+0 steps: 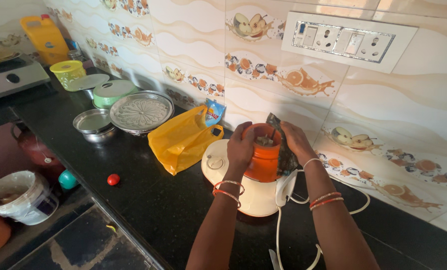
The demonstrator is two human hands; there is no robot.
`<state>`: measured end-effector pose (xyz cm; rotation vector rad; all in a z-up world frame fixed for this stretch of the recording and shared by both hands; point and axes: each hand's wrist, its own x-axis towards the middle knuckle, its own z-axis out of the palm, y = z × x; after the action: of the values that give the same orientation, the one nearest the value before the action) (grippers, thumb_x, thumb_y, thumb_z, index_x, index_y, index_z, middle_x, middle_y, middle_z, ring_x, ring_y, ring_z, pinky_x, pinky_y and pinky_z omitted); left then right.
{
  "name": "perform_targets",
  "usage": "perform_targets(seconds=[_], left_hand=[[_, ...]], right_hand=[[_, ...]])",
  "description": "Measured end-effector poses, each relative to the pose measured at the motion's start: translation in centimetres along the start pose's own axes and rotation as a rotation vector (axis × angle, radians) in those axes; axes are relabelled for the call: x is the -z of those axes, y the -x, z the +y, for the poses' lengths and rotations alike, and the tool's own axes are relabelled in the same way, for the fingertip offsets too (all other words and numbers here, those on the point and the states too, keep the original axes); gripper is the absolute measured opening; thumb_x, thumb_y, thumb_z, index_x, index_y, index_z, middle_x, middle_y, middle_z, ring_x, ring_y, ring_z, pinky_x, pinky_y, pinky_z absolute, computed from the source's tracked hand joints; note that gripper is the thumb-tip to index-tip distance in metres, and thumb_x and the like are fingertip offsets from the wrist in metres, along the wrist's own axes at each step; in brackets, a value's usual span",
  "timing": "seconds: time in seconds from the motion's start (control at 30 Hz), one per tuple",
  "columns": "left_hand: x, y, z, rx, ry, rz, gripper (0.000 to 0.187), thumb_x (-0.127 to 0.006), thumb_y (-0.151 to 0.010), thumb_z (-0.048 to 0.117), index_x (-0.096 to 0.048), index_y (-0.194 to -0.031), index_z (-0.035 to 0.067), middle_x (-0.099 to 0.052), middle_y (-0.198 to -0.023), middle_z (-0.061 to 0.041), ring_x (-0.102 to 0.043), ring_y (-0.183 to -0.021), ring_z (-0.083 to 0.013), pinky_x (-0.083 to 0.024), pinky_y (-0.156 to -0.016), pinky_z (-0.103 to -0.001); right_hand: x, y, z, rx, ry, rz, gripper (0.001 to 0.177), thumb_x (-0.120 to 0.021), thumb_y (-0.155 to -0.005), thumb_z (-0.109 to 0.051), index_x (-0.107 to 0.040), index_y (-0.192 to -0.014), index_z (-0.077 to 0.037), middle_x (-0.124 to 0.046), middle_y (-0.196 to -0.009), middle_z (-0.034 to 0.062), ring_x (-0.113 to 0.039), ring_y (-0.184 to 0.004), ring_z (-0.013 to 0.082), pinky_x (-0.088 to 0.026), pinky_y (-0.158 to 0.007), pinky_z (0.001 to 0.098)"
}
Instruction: The person rinses a blender jar and its lid under the tap, wipes the jar, lid and a spoon with a cloth, then fits the jar onto the blender base and wipes the base and its cord.
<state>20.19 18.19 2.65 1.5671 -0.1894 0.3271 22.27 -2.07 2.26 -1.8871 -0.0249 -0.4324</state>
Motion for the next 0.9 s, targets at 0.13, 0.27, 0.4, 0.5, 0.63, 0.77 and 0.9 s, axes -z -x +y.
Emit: perform_targets(seconds=[0.13,0.27,0.4,0.5,0.63,0.77,0.9], left_hand=[[0.2,0.2,0.6,0.107,0.062,0.002,0.045,-0.06,-0.09,0.032,-0.068,-0.127,0.007,-0.078,-0.107,-0.015,-0.074,-0.099,-0.0258,-0.054,-0.091,-0.035],[0.3,0.1,1.0,0.086,0.04,0.026,0.046,-0.062,-0.089,0.032,-0.07,-0.125,0.004,-0.078,-0.106,-0.016,-0.075,-0.098,-0.0248,-0.055,-0.091,-0.034],[0.1,-0.1,0.6,0.078,0.061,0.031,0.047,-0.062,-0.089,0.033,-0.07,-0.126,0.004,-0.077,-0.109,-0.016,-0.074,-0.101,-0.0256,-0.054,-0.092,-0.034],[0.3,-0.2,0.2,0.057,0.017,0.027,0.048,-0.061,-0.09,0.035,-0.069,-0.126,0.004,-0.077,-0.109,-0.017,-0.073,-0.102,-0.0267,-0.053,-0.093,-0.034],[0.2,-0.3,-0.3,0.005,0.086,-0.009,0.049,-0.057,-0.092,0.036,-0.068,-0.125,0.002,-0.078,-0.108,-0.02,-0.074,-0.101,-0.029,-0.054,-0.092,-0.035],[0.2,-0.5,-0.8,-0.013,0.06,0.007,0.049,-0.054,-0.095,0.038,-0.07,-0.123,0.001,-0.075,-0.114,-0.019,-0.07,-0.106,-0.0282,-0.051,-0.095,-0.036],[-0.2,-0.8,-1.6,0.061,0.214,0.011,0.055,-0.043,-0.101,0.043,-0.071,-0.123,0.0,-0.075,-0.118,-0.019,-0.07,-0.109,-0.0284,-0.051,-0.097,-0.035]], right_hand=[[-0.5,1.7,-0.6,-0.016,0.077,0.069,0.056,-0.047,-0.101,-0.048,-0.064,-0.128,-0.001,-0.069,-0.129,0.0214,-0.062,-0.123,0.0355,-0.043,-0.106,0.0383],[-1.4,5.6,-3.1,0.002,0.198,0.137,0.06,-0.037,-0.104,-0.05,-0.059,-0.137,-0.005,-0.066,-0.128,0.0228,-0.06,-0.125,0.0386,-0.042,-0.106,0.0433],[-3.1,9.9,-3.8,0.026,0.272,0.166,0.058,-0.031,-0.106,-0.047,-0.046,-0.145,-0.007,-0.056,-0.139,0.0251,-0.059,-0.129,0.0425,-0.044,-0.109,0.0513],[-4.8,13.7,-2.7,0.488,0.488,0.292,0.069,-0.037,-0.109,-0.045,-0.024,-0.155,0.004,-0.03,-0.153,0.0374,-0.037,-0.14,0.0544,-0.031,-0.113,0.0607],[-5.0,13.8,-1.8,0.441,0.487,0.274,0.068,-0.038,-0.109,-0.043,-0.023,-0.156,0.003,-0.028,-0.157,0.0344,-0.03,-0.147,0.0511,-0.021,-0.117,0.0645],[-3.1,9.3,-2.9,0.229,0.315,0.108,0.061,-0.034,-0.107,-0.046,-0.037,-0.152,-0.004,-0.038,-0.154,0.0266,-0.038,-0.146,0.0434,-0.027,-0.118,0.055],[-0.7,4.9,-4.1,0.158,0.211,-0.013,0.063,-0.039,-0.104,-0.054,-0.054,-0.141,-0.006,-0.058,-0.142,0.0218,-0.053,-0.135,0.0373,-0.04,-0.112,0.0428]])
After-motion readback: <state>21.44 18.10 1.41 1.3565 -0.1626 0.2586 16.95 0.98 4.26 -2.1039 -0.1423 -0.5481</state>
